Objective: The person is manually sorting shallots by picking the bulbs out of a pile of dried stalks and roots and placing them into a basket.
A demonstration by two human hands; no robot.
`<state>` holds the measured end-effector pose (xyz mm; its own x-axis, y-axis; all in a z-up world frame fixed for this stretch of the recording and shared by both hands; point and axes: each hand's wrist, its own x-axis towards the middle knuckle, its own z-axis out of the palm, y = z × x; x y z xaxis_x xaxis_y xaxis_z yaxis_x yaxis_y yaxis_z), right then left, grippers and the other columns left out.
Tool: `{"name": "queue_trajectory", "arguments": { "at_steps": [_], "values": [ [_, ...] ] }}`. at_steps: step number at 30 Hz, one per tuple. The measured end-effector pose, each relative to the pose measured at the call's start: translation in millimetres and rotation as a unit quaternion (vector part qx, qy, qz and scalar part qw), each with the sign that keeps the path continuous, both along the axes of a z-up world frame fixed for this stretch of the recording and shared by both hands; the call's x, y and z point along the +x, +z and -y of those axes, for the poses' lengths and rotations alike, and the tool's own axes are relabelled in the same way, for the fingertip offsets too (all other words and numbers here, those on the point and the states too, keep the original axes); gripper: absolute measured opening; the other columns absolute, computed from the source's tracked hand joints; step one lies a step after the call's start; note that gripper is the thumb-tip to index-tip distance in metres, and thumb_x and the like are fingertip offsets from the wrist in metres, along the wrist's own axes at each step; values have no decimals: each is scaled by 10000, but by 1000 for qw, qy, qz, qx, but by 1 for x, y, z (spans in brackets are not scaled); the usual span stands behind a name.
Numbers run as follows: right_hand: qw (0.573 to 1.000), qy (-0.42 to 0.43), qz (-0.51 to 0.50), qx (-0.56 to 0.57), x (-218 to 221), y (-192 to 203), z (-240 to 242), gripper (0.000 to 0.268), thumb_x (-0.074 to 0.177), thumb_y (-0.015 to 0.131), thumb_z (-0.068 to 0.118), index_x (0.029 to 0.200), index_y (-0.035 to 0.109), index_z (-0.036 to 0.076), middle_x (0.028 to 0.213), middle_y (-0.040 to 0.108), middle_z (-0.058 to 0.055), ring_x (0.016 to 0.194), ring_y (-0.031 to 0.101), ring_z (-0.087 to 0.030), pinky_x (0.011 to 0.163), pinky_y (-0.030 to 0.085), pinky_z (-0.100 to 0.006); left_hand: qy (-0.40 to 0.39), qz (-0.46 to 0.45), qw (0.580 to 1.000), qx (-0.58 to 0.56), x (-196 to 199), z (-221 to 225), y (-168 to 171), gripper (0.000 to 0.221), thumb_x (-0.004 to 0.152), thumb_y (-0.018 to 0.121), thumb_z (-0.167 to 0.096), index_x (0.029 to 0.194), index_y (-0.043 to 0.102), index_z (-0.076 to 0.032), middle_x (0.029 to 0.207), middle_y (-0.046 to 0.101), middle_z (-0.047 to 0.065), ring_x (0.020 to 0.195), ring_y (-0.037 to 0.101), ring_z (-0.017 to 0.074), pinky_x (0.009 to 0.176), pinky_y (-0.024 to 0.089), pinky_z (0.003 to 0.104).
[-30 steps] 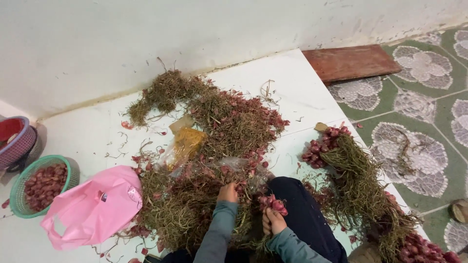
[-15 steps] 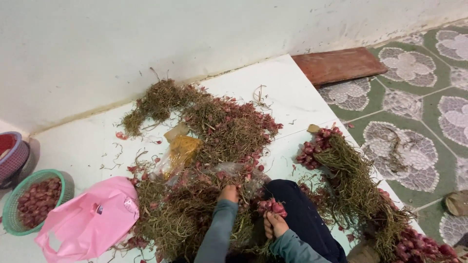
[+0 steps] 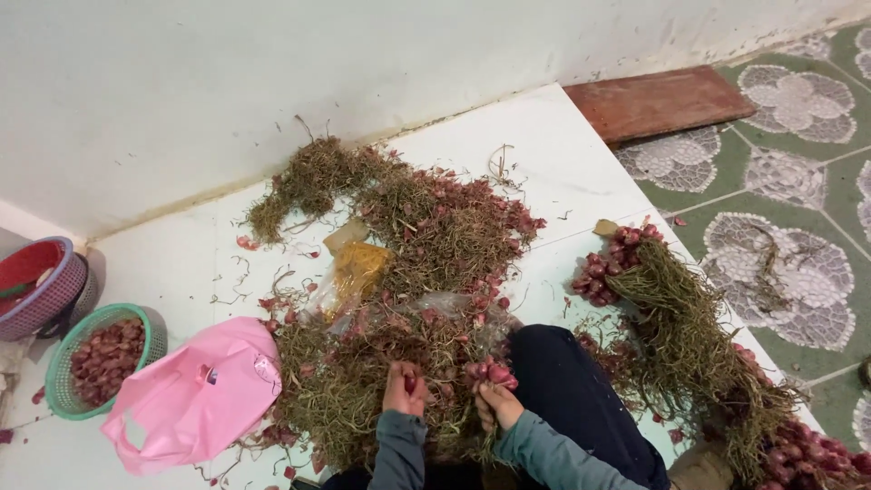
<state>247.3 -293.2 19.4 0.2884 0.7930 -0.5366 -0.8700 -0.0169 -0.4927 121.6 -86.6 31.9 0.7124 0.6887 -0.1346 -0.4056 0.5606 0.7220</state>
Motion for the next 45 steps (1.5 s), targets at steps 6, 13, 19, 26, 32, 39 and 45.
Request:
{"name": "queue_trajectory", "arguments": {
  "at_steps": [6, 13, 19, 26, 32, 39, 45],
  "values": [
    [1000, 18, -10, -15, -15, -14, -9, 242, 1083, 540, 320, 1070, 618, 92, 672, 379, -53, 511, 283, -187, 447, 265, -347, 5, -140, 970, -201, 2, 17, -10, 453, 1084, 465, -535, 834, 532, -163, 684, 435, 54, 468, 212, 145, 330, 221, 292],
    [999, 13, 5, -49, -26, -21, -5, 272, 1080, 534, 324, 1098, 645, 77, 663, 400, -64, 484, 309, -201, 433, 290, -351, -44, -158, 970, -181, -3, 44, 69, 286, 940, 612, -318, 1164, 564, -147, 930, 629, 105, 756, 556, 246, 693, 459, 363],
    [996, -53, -68, 8, -40, 6, -15, 231, 1000, 633, 273, 1105, 602, 70, 933, 608, -147, 820, 568, -294, 757, 451, -429, -86, -325, 930, 149, 4, 73, 93, 308, 1008, 590, -193, 1299, 577, -92, 979, 750, 92, 690, 559, 169, 698, 505, 366],
    [959, -69, -232, 146, -44, 10, -17, 590, 1007, 473, 447, 1434, 541, 45, 1413, 607, -207, 1343, 551, -372, 1169, 414, -508, -167, -473, 737, 453, 3, 112, 76, 360, 959, 575, -76, 1288, 633, -210, 1219, 602, 72, 1023, 628, 304, 845, 573, 510],
    [983, -133, -130, 0, -41, -7, -14, 467, 996, 559, 420, 1155, 652, -9, 1094, 702, -266, 1058, 671, -422, 997, 528, -551, -265, -490, 661, 503, -13, 122, 65, 525, 1025, 459, -167, 1523, 453, -334, 1583, 352, 36, 1071, 642, 429, 766, 584, 572],
    [978, -206, 21, 32, -16, -37, -18, 333, 1015, 594, 417, 845, 580, 131, 688, 583, -85, 617, 578, -237, 646, 488, -392, -190, -526, 598, 574, -38, 18, 9, 637, 908, 496, 38, 1518, 443, -140, 1144, 626, 245, 868, 659, 381, 760, 583, 515],
    [987, -64, -40, 142, 57, 31, 30, 482, 974, 584, 578, 720, 368, 229, 613, 232, 72, 456, 139, -82, 359, 78, -256, -160, -657, 451, 583, -90, -105, 0, 684, 816, 673, -229, 1454, 510, -415, 1525, 484, 65, 1259, 565, 394, 946, 587, 596]
  ]
}}
